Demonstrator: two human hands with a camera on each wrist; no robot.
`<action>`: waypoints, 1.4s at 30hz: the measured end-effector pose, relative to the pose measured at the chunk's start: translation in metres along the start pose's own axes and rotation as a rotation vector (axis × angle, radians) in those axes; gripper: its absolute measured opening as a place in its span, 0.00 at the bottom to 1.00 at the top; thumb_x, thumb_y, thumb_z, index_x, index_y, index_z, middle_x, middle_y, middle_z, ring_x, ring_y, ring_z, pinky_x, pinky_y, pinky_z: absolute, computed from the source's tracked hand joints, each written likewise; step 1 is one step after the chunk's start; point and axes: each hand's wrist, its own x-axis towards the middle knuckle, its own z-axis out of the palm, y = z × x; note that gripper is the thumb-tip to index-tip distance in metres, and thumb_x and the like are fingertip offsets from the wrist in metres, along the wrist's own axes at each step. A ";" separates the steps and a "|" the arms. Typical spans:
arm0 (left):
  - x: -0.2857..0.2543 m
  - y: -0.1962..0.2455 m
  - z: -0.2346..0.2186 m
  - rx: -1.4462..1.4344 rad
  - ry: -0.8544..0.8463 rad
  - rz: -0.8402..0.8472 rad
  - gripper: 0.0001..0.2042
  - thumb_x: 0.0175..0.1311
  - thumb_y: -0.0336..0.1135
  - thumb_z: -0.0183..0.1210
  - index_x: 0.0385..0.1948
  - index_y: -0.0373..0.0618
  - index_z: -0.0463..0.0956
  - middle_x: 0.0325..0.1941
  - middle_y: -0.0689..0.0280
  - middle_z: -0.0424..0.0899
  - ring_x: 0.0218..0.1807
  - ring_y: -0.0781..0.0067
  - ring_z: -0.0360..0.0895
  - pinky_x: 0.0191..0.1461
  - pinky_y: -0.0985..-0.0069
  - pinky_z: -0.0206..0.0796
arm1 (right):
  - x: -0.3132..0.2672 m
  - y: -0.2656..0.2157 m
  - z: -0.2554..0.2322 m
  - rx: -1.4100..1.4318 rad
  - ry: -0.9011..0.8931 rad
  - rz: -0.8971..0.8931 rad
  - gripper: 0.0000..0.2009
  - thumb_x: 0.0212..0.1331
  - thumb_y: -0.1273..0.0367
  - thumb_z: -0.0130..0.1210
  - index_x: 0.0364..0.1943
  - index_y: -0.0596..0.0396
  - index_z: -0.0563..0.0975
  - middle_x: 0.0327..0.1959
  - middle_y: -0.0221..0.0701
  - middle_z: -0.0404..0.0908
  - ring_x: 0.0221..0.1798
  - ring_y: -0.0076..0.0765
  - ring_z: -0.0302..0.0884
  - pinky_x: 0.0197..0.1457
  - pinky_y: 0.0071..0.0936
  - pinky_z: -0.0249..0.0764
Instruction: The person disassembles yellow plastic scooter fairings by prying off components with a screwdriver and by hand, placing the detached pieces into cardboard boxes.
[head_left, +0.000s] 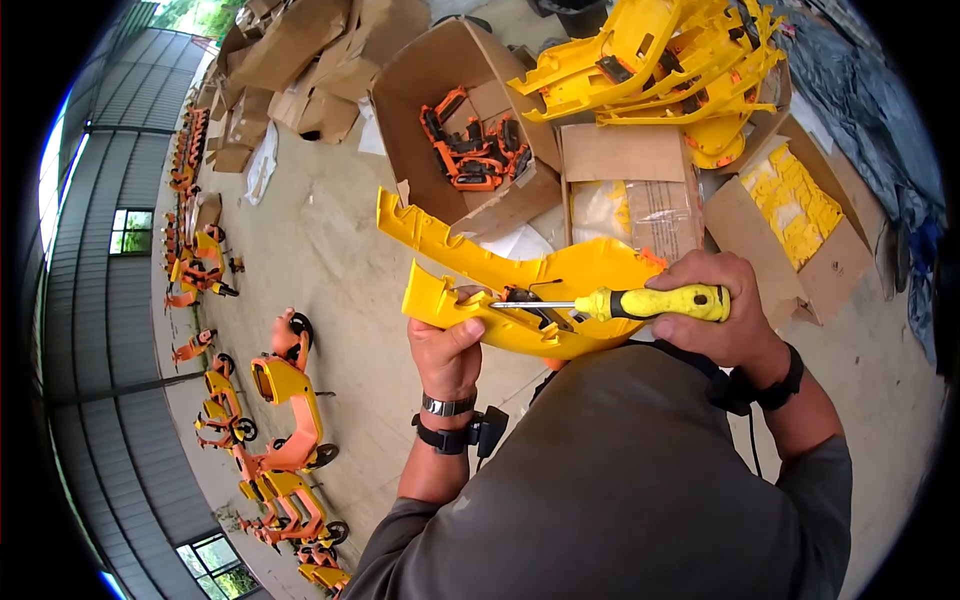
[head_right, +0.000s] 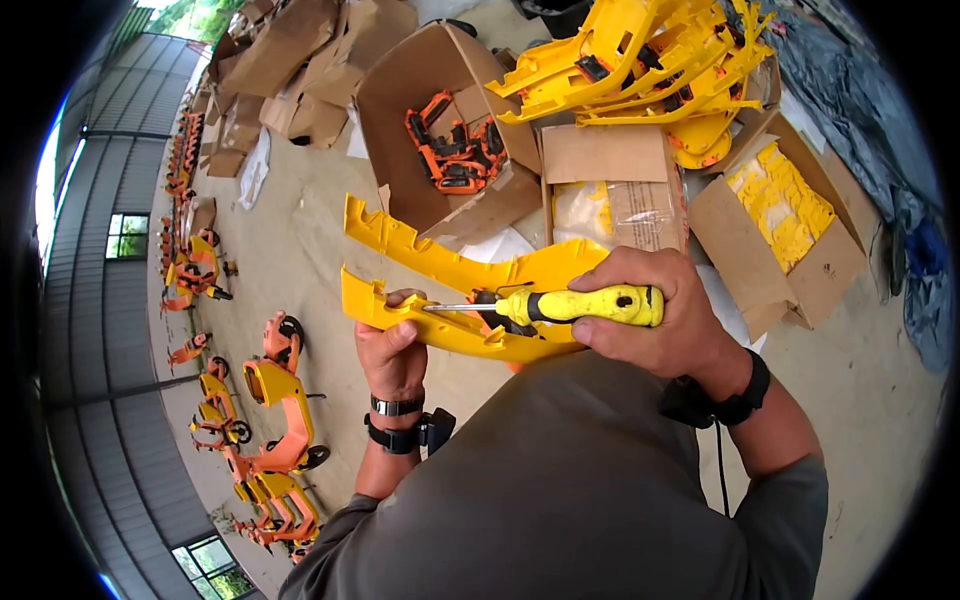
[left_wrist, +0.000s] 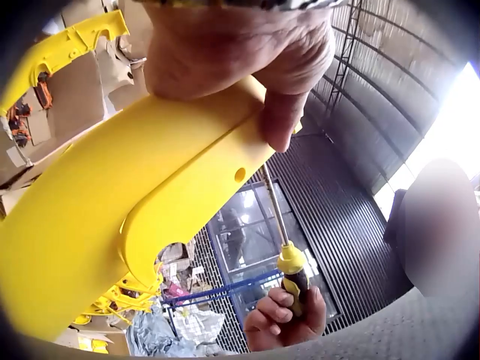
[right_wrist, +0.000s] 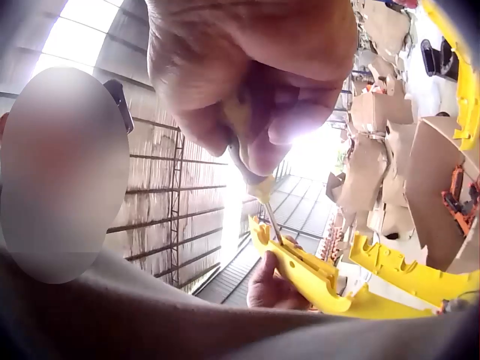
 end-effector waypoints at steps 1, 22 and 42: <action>-0.002 0.001 0.005 0.003 0.003 0.014 0.25 0.47 0.21 0.70 0.50 0.41 0.74 0.46 0.56 0.82 0.50 0.57 0.79 0.59 0.60 0.70 | -0.002 0.002 0.000 -0.013 0.001 -0.001 0.14 0.47 0.70 0.68 0.39 0.60 0.81 0.31 0.33 0.83 0.33 0.24 0.81 0.39 0.21 0.73; -0.015 -0.009 0.017 0.056 0.004 0.034 0.26 0.44 0.21 0.69 0.50 0.36 0.75 0.48 0.58 0.81 0.50 0.62 0.79 0.62 0.64 0.69 | 0.051 0.043 0.100 -0.241 -0.220 -0.064 0.13 0.52 0.62 0.66 0.34 0.57 0.82 0.29 0.42 0.82 0.35 0.50 0.81 0.39 0.38 0.76; 0.017 0.021 0.025 0.014 -0.002 0.084 0.28 0.46 0.20 0.69 0.55 0.39 0.73 0.49 0.62 0.82 0.53 0.66 0.78 0.63 0.68 0.67 | 0.048 0.050 0.081 -0.232 -0.327 0.063 0.12 0.54 0.65 0.65 0.36 0.60 0.83 0.37 0.38 0.85 0.43 0.40 0.83 0.50 0.31 0.75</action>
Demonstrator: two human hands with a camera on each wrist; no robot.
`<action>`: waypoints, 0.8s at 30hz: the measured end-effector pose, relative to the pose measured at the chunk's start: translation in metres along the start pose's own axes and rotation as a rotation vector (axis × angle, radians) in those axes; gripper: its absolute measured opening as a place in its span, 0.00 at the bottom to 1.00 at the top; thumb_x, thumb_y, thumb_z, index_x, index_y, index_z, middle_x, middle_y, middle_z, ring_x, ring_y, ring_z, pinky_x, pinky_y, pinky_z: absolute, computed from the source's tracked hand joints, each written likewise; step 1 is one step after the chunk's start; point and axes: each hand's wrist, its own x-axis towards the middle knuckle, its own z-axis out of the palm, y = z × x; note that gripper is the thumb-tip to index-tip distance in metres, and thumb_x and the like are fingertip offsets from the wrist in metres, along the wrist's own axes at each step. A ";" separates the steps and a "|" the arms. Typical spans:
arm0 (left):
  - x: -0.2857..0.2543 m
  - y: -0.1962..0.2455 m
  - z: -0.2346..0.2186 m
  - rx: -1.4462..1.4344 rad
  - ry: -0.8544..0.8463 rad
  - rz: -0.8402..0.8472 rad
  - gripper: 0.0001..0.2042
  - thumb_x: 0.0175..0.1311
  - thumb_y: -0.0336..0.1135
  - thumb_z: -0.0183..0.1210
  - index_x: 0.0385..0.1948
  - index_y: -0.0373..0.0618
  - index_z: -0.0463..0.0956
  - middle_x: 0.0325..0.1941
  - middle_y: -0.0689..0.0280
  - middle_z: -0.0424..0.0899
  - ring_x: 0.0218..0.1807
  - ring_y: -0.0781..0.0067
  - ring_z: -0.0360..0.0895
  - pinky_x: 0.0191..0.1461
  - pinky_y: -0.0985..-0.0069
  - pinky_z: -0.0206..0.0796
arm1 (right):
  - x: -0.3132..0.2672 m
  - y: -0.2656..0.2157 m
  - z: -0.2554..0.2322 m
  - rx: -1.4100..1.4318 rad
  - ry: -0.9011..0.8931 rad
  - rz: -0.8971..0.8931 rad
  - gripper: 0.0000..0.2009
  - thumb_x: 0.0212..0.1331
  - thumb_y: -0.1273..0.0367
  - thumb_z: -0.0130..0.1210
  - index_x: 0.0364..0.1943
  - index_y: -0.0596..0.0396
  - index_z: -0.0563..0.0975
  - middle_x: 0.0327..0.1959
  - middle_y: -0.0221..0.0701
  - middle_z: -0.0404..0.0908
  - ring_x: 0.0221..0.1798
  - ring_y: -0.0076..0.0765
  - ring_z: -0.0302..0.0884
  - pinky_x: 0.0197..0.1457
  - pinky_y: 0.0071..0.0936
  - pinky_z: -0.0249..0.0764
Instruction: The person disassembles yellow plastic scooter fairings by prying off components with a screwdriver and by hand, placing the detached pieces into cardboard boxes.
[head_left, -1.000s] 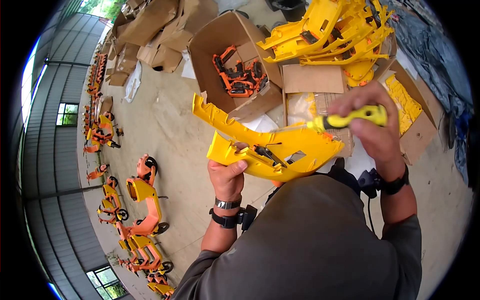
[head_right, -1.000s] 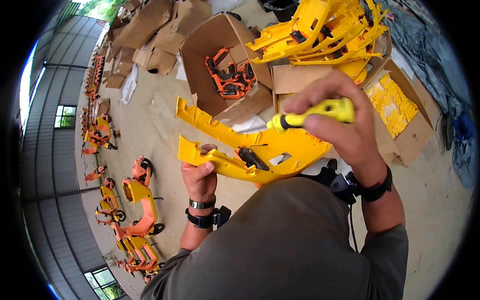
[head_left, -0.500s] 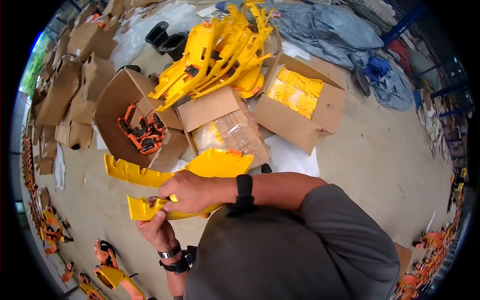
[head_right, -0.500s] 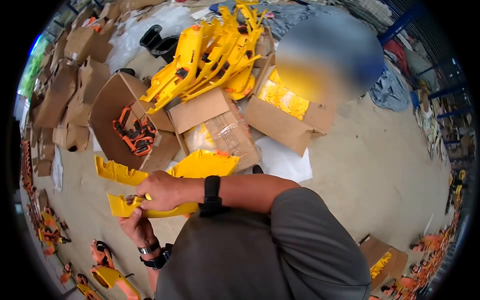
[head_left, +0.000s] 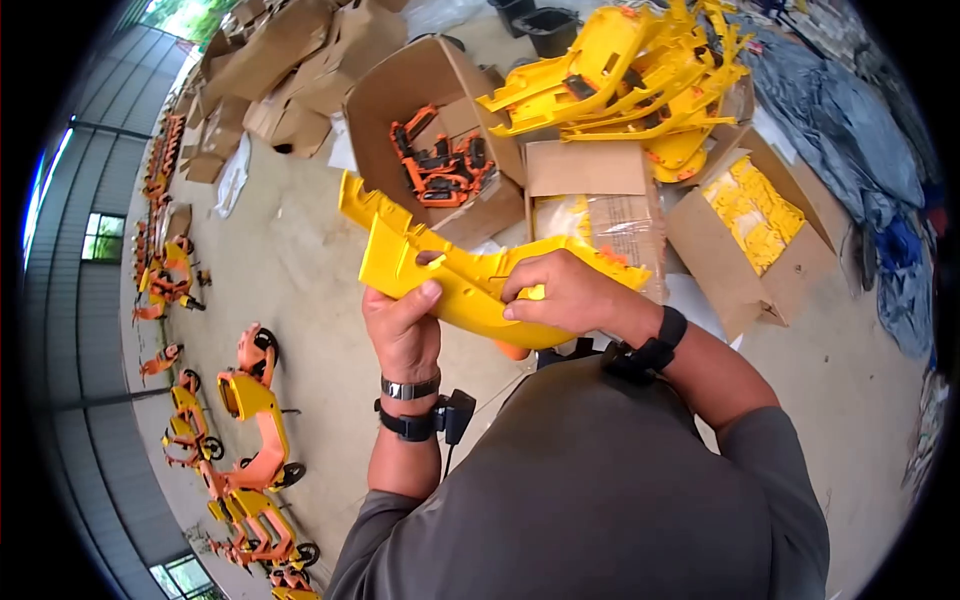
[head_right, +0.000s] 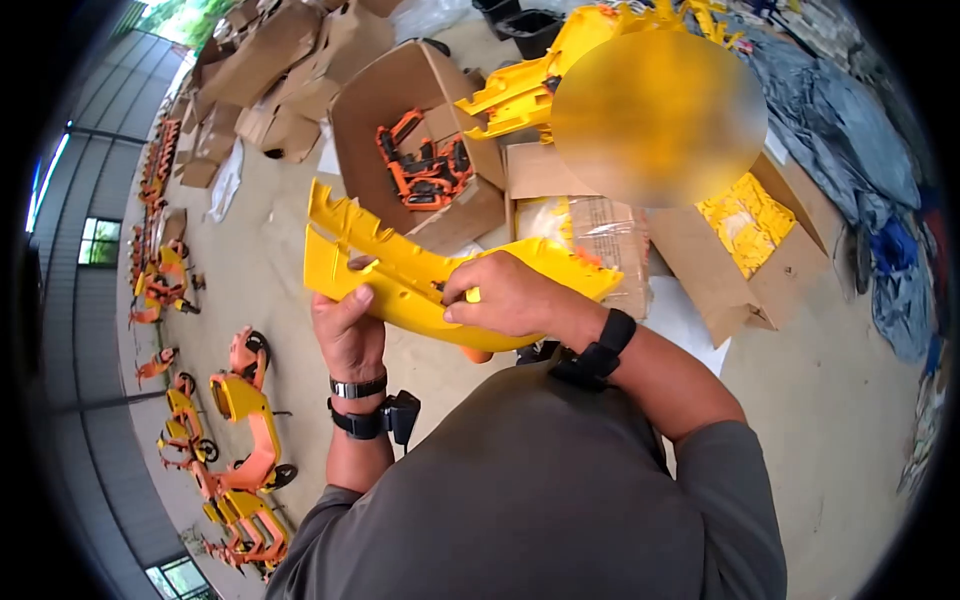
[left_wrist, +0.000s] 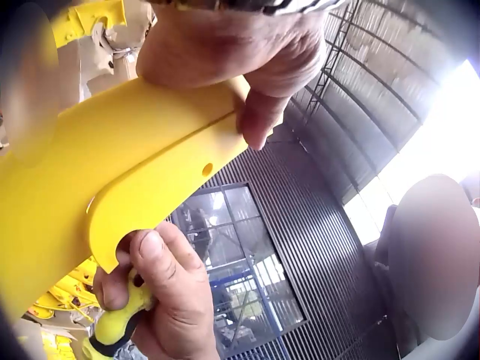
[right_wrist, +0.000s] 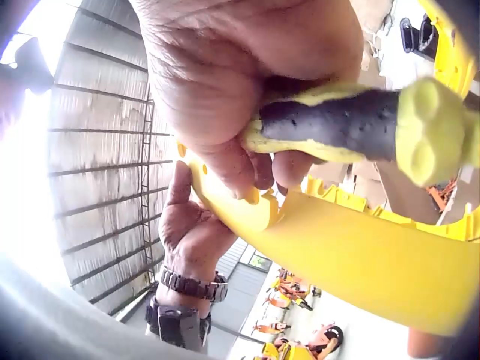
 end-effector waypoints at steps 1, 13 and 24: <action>-0.001 0.001 0.000 -0.002 -0.005 0.005 0.28 0.47 0.20 0.69 0.54 0.39 0.73 0.48 0.63 0.83 0.53 0.66 0.79 0.63 0.68 0.67 | -0.002 0.000 0.002 0.045 0.008 0.022 0.13 0.54 0.64 0.65 0.37 0.61 0.82 0.35 0.39 0.84 0.41 0.39 0.82 0.49 0.31 0.75; -0.038 -0.039 -0.003 0.073 -0.018 -0.145 0.22 0.53 0.28 0.71 0.51 0.39 0.77 0.50 0.65 0.84 0.50 0.75 0.81 0.57 0.73 0.73 | 0.020 -0.014 0.011 0.123 -0.002 0.142 0.11 0.57 0.68 0.64 0.40 0.61 0.80 0.31 0.28 0.79 0.22 0.19 0.71 0.26 0.18 0.68; -0.046 -0.055 -0.036 -0.149 0.287 -0.045 0.19 0.59 0.27 0.67 0.52 0.40 0.77 0.49 0.67 0.84 0.49 0.76 0.81 0.56 0.74 0.73 | 0.001 0.096 -0.058 0.693 0.325 0.410 0.08 0.68 0.66 0.54 0.43 0.53 0.71 0.37 0.33 0.79 0.27 0.27 0.74 0.27 0.22 0.73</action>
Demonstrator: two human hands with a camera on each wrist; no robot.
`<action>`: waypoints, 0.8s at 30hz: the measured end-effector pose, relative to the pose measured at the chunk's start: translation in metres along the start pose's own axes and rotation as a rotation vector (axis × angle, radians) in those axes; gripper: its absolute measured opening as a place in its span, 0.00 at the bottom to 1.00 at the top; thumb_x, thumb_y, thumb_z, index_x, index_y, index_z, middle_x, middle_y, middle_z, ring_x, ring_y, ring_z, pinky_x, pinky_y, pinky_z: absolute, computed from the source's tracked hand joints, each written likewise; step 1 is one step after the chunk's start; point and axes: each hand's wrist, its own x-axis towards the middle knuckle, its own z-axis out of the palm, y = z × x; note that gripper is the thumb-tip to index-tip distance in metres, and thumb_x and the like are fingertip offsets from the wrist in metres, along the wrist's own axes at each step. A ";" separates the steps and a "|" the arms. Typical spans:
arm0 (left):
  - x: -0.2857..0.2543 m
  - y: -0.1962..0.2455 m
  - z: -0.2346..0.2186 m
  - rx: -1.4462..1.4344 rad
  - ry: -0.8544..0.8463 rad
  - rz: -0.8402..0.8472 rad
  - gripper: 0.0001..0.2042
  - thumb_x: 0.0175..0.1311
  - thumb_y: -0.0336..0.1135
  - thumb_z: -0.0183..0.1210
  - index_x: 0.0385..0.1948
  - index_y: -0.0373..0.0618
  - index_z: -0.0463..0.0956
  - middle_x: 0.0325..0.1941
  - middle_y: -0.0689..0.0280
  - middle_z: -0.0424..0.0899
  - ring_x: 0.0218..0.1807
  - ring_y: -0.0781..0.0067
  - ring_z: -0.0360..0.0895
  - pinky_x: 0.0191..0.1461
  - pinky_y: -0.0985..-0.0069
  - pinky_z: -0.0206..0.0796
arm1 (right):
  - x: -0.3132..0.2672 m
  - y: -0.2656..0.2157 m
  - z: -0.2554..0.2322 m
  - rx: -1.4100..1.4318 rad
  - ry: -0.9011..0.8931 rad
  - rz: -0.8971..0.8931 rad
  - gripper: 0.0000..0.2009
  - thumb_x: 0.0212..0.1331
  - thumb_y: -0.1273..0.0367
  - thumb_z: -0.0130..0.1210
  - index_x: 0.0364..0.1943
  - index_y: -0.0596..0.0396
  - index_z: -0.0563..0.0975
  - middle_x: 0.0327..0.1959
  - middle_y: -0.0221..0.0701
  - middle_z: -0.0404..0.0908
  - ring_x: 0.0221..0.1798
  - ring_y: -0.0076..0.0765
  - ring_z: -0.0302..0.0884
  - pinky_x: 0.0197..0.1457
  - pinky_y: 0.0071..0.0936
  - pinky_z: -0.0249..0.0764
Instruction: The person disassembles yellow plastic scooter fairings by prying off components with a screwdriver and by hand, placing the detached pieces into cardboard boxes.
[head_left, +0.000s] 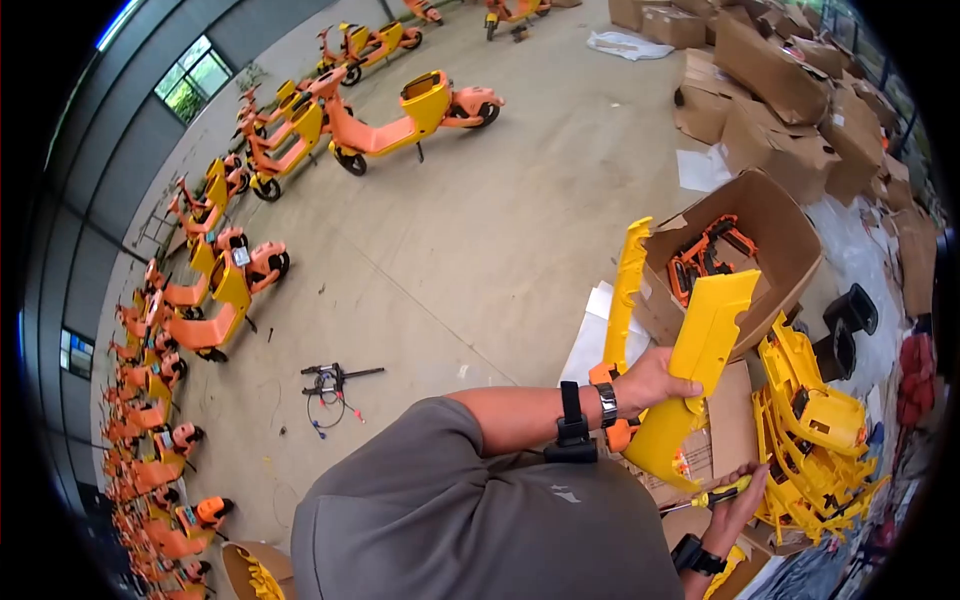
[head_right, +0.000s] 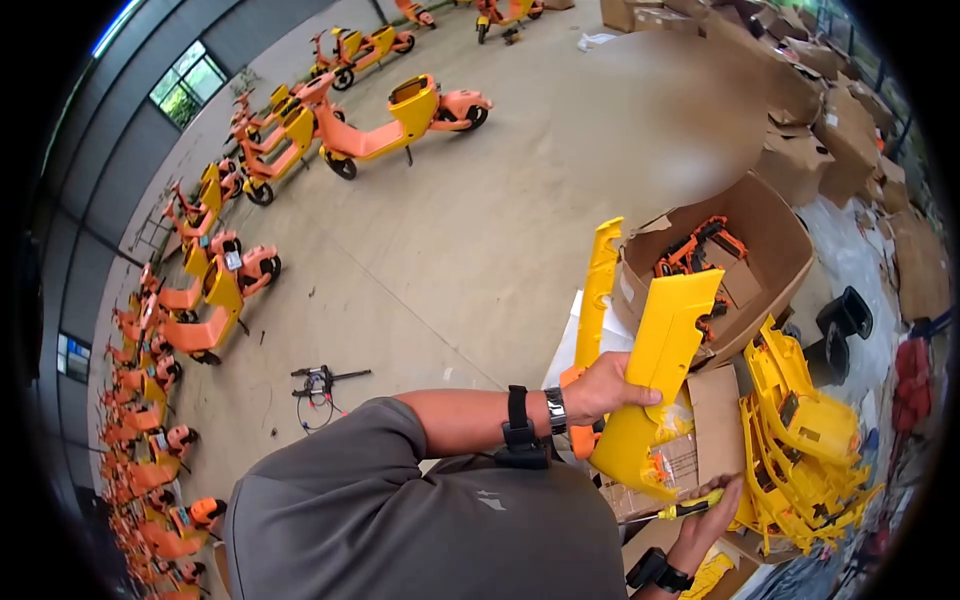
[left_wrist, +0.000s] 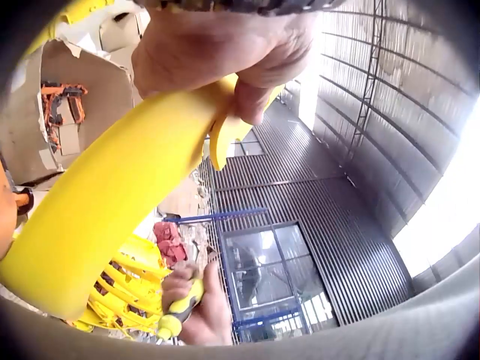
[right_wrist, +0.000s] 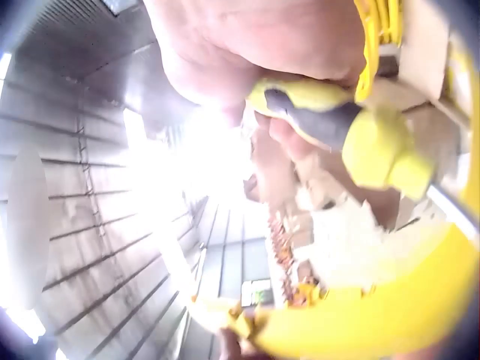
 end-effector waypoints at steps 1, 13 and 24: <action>-0.001 0.006 -0.005 0.002 0.028 0.029 0.18 0.59 0.27 0.67 0.52 0.40 0.77 0.48 0.67 0.84 0.49 0.76 0.81 0.56 0.74 0.73 | -0.001 0.012 -0.015 -0.009 0.040 0.026 0.08 0.67 0.66 0.55 0.43 0.52 0.70 0.36 0.32 0.78 0.28 0.27 0.75 0.28 0.22 0.74; -0.025 0.048 -0.029 0.125 0.133 0.069 0.20 0.53 0.24 0.69 0.49 0.35 0.77 0.46 0.60 0.85 0.45 0.69 0.83 0.55 0.70 0.75 | -0.024 -0.043 -0.008 -0.087 0.016 -0.218 0.15 0.62 0.64 0.61 0.45 0.55 0.70 0.36 0.34 0.80 0.30 0.30 0.80 0.30 0.24 0.74; -0.019 0.066 -0.035 0.081 -0.064 0.098 0.23 0.52 0.30 0.70 0.51 0.36 0.74 0.41 0.55 0.85 0.42 0.57 0.84 0.53 0.61 0.77 | -0.054 -0.060 0.092 -0.014 -0.180 -0.397 0.15 0.59 0.69 0.65 0.43 0.62 0.73 0.42 0.38 0.80 0.41 0.32 0.83 0.44 0.27 0.85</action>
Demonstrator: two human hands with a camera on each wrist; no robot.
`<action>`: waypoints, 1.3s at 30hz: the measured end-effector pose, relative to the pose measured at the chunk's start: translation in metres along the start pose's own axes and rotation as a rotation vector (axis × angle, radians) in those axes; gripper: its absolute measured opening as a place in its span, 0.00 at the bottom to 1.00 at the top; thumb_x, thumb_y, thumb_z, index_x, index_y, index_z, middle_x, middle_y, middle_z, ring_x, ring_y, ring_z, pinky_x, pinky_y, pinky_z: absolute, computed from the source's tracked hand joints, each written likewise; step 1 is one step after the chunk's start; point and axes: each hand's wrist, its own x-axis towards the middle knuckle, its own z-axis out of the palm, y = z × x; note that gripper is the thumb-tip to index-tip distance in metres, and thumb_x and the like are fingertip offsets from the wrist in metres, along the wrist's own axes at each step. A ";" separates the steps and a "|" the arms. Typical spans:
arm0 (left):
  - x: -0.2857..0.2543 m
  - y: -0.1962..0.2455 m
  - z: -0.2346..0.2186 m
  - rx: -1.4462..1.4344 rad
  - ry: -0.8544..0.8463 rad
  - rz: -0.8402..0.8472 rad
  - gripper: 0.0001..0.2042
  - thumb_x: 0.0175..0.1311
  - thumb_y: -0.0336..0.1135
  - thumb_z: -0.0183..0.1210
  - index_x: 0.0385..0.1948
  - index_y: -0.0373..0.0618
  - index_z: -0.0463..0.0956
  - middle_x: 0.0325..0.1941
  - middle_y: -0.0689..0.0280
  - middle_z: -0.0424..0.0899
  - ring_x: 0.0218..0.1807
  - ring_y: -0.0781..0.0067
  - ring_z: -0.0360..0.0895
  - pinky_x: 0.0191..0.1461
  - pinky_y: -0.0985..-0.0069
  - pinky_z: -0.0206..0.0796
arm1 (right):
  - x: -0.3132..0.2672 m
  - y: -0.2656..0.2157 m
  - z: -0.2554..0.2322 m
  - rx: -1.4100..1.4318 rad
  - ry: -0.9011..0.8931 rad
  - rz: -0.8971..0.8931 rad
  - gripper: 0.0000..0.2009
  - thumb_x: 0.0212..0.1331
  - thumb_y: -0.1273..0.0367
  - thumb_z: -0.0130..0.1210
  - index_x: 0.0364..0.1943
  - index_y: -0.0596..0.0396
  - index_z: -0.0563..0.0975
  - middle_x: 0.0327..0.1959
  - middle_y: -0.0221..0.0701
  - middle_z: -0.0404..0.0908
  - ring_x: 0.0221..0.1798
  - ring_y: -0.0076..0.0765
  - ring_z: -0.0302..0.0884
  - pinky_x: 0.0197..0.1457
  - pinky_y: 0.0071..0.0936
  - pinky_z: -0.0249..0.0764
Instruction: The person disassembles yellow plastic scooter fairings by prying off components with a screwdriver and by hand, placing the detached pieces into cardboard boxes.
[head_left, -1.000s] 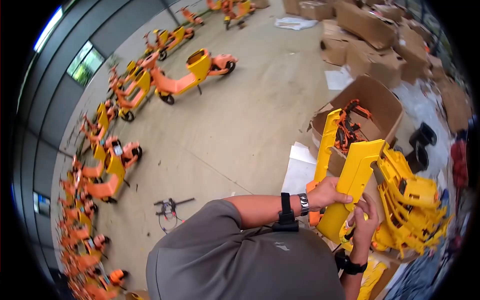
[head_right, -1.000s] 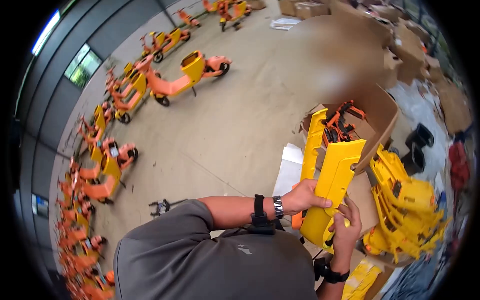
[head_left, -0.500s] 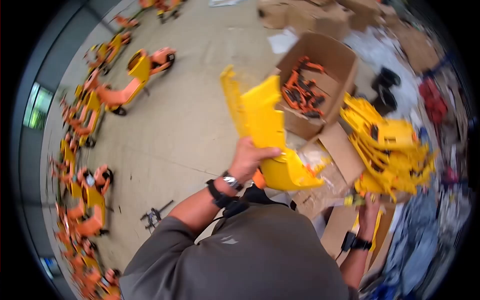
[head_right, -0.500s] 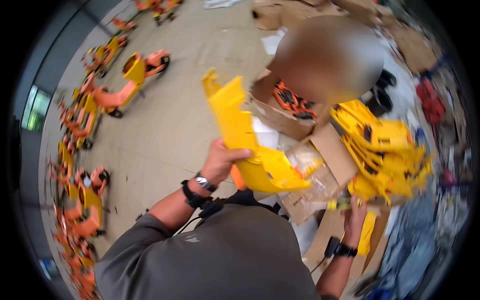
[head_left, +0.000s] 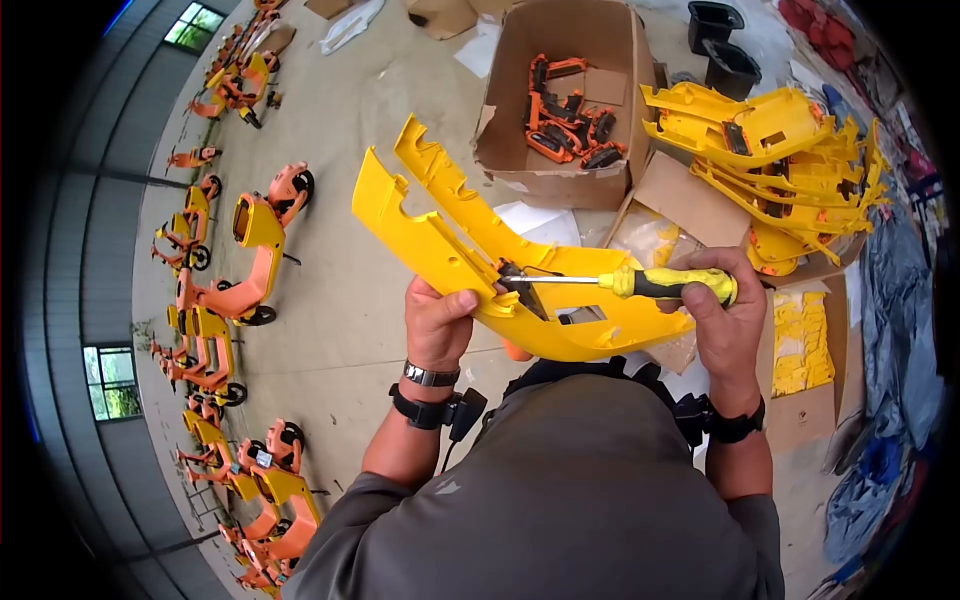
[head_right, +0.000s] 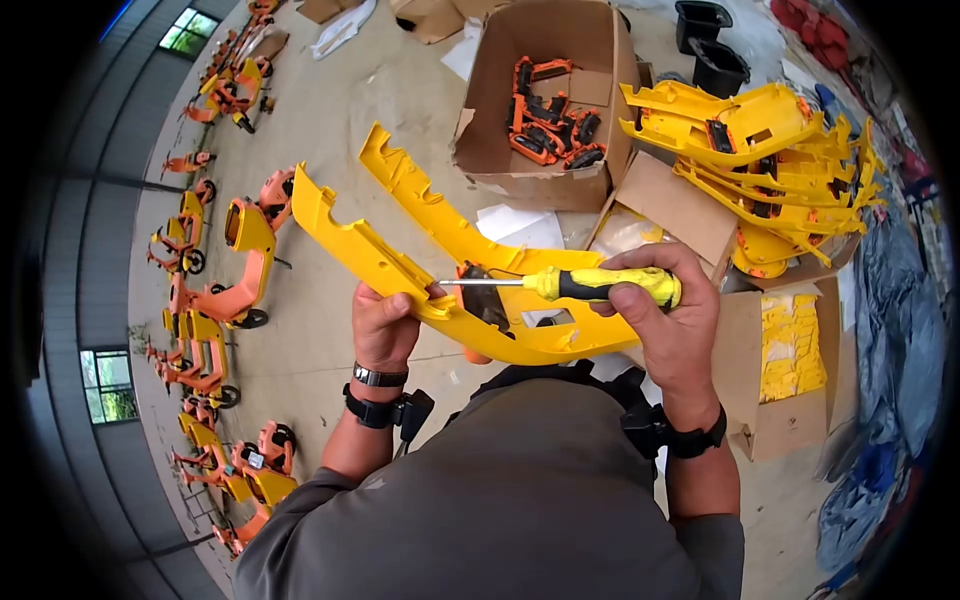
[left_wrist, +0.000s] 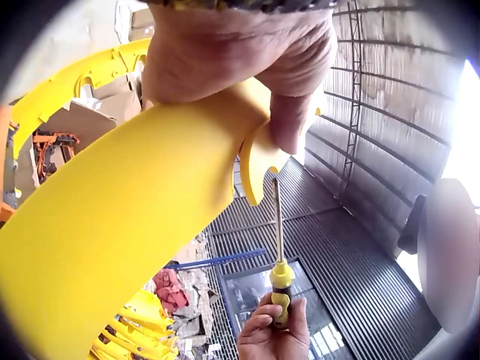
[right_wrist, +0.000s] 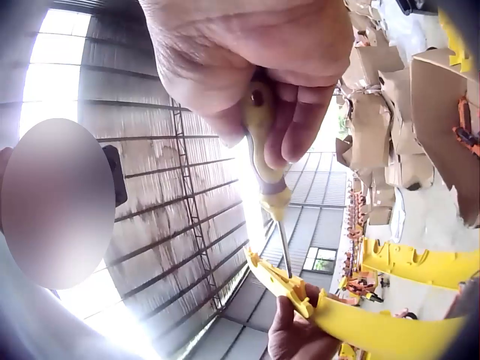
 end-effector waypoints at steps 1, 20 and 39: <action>0.002 -0.001 0.003 -0.011 -0.008 -0.006 0.24 0.52 0.30 0.70 0.51 0.36 0.74 0.41 0.56 0.85 0.41 0.57 0.84 0.53 0.61 0.77 | -0.001 -0.001 0.002 0.002 -0.003 -0.007 0.15 0.60 0.68 0.65 0.43 0.63 0.73 0.42 0.38 0.80 0.42 0.32 0.83 0.44 0.28 0.85; -0.003 -0.011 0.034 0.014 0.022 -0.007 0.23 0.49 0.26 0.69 0.49 0.35 0.74 0.37 0.57 0.84 0.36 0.60 0.84 0.46 0.64 0.79 | -0.012 -0.012 -0.010 -0.282 0.012 -0.220 0.11 0.59 0.73 0.62 0.42 0.59 0.72 0.38 0.36 0.80 0.42 0.30 0.80 0.48 0.28 0.78; 0.001 -0.006 0.018 -0.058 0.031 0.014 0.23 0.51 0.29 0.70 0.50 0.36 0.74 0.46 0.58 0.84 0.45 0.63 0.83 0.53 0.66 0.74 | 0.039 0.036 0.103 -0.554 -0.562 -0.195 0.13 0.54 0.63 0.63 0.28 0.58 0.75 0.26 0.40 0.77 0.31 0.49 0.78 0.34 0.39 0.72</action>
